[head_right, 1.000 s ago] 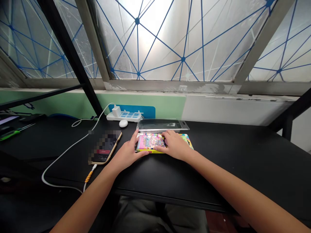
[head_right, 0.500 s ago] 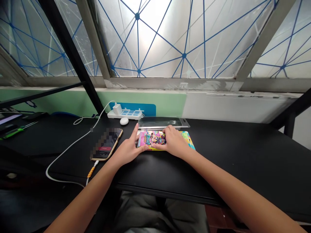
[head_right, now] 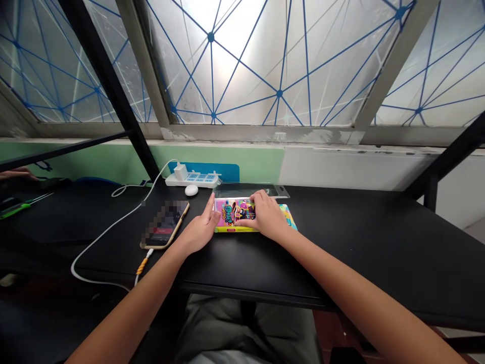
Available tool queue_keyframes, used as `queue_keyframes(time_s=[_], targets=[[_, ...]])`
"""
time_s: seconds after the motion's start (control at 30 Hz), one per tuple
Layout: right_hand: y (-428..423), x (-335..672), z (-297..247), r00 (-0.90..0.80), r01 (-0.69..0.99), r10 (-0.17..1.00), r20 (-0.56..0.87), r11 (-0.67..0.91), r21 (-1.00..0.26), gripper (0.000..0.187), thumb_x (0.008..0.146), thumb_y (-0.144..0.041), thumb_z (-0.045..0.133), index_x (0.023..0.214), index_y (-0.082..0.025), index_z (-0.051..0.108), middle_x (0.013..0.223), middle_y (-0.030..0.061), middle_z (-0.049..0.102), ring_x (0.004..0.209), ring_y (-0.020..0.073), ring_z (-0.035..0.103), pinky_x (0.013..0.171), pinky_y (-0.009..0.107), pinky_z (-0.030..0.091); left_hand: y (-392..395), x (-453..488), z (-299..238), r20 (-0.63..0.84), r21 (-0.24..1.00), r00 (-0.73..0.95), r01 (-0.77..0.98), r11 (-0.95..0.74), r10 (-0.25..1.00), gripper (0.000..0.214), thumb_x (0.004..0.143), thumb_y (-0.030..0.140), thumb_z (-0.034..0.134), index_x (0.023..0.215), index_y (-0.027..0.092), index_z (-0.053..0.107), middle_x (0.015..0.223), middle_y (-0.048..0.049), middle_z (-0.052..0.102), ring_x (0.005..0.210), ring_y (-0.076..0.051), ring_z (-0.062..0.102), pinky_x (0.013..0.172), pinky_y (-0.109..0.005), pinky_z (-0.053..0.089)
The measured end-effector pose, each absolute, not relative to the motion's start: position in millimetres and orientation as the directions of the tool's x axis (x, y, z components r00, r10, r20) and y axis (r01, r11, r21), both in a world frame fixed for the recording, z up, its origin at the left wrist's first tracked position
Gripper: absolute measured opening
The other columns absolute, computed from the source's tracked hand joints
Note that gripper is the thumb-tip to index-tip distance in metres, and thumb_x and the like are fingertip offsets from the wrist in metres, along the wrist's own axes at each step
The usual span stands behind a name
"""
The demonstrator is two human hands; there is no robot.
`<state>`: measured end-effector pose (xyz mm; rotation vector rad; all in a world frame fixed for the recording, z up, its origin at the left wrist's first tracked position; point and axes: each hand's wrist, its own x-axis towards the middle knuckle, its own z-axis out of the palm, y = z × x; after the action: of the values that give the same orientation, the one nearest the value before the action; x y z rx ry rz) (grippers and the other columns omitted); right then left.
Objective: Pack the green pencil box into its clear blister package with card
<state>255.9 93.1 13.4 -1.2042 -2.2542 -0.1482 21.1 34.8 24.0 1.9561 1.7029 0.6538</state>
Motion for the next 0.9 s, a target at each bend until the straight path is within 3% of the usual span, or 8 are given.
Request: queue_keyframes(time_s=[0.2,0.33,0.47,0.53,0.6,0.73,0.8,0.9], targets=[[68,261,20,-0.460,0.748,0.518,0.721,0.663,0.001,0.041,0.087,-0.049,0.067,0.111,-0.020,0.049,0.108,0.0142,0.065,0.106,0.0316,0.061,0.100,0.052,0.040,43,14,12,0.024,0.831,0.117,0.550,-0.085,0.993,0.091,0.093,0.075,0.002,0.144,0.020,0.053,0.139,-0.0089,0.062,0.133,-0.032,0.053,0.108,-0.039,0.039],[29,279,31,-0.600,0.645,0.461,0.654,0.762,0.055,0.021,0.095,-0.035,0.060,0.111,-0.023,0.056,0.107,0.0085,0.071,0.099,0.0250,0.067,0.110,0.052,0.032,46,7,12,0.001,0.863,0.135,0.500,-0.069,0.991,0.087,0.094,0.075,0.007,0.145,0.021,0.052,0.152,-0.0054,0.049,0.145,-0.029,0.038,0.118,-0.039,0.028],[5,313,23,-0.734,0.457,0.391,0.556,0.889,-0.023,0.022,0.093,-0.029,0.062,0.114,-0.024,0.060,0.107,0.0066,0.073,0.095,0.0216,0.068,0.104,0.044,0.042,42,6,15,-0.030,0.788,0.172,0.610,-0.082,0.985,0.082,0.089,0.075,0.042,0.154,0.025,0.038,0.156,-0.0054,0.042,0.143,-0.031,0.040,0.116,-0.040,0.032],[7,334,14,-0.700,0.474,0.445,0.558,0.875,-0.102,0.029,0.091,-0.034,0.066,0.117,-0.026,0.060,0.113,0.0090,0.071,0.101,0.0245,0.067,0.098,0.043,0.048,39,7,16,-0.044,0.740,0.189,0.666,-0.095,0.981,0.089,0.085,0.072,0.055,0.158,0.027,0.030,0.158,-0.0062,0.039,0.142,-0.033,0.041,0.113,-0.040,0.036],[18,354,5,-0.615,0.587,0.593,0.520,0.784,-0.200,0.056,0.083,-0.044,0.074,0.132,-0.027,0.054,0.134,0.0136,0.061,0.122,0.0312,0.059,0.101,0.047,0.049,37,8,16,-0.044,0.711,0.196,0.695,-0.108,0.980,0.093,0.084,0.069,0.058,0.159,0.025,0.025,0.159,-0.0072,0.037,0.142,-0.034,0.041,0.112,-0.039,0.037],[45,381,-6,-0.465,0.705,0.829,0.312,0.559,-0.436,0.111,0.069,-0.058,0.081,0.157,-0.028,0.020,0.162,0.0157,0.030,0.145,0.0381,0.034,0.113,0.055,0.039,37,11,17,-0.038,0.695,0.195,0.709,-0.114,0.980,0.092,0.088,0.068,0.052,0.160,0.021,0.019,0.160,-0.0088,0.034,0.144,-0.033,0.039,0.113,-0.040,0.036],[54,384,-10,-0.437,0.689,0.872,0.219,0.481,-0.543,0.109,0.073,-0.057,0.078,0.158,-0.028,0.015,0.160,0.0153,0.033,0.144,0.0367,0.036,0.114,0.056,0.037,37,11,17,-0.026,0.709,0.192,0.695,-0.118,0.981,0.088,0.091,0.071,0.044,0.160,0.022,0.020,0.161,-0.0084,0.032,0.146,-0.032,0.035,0.115,-0.041,0.033],[58,380,-14,-0.377,0.621,0.906,0.192,0.401,-0.673,0.084,0.084,-0.056,0.068,0.153,-0.027,0.030,0.156,0.0134,0.043,0.141,0.0340,0.043,0.116,0.054,0.036,38,9,14,-0.013,0.767,0.170,0.633,-0.100,0.985,0.083,0.094,0.074,0.027,0.160,0.024,0.022,0.160,-0.0077,0.035,0.148,-0.031,0.032,0.118,-0.042,0.028]])
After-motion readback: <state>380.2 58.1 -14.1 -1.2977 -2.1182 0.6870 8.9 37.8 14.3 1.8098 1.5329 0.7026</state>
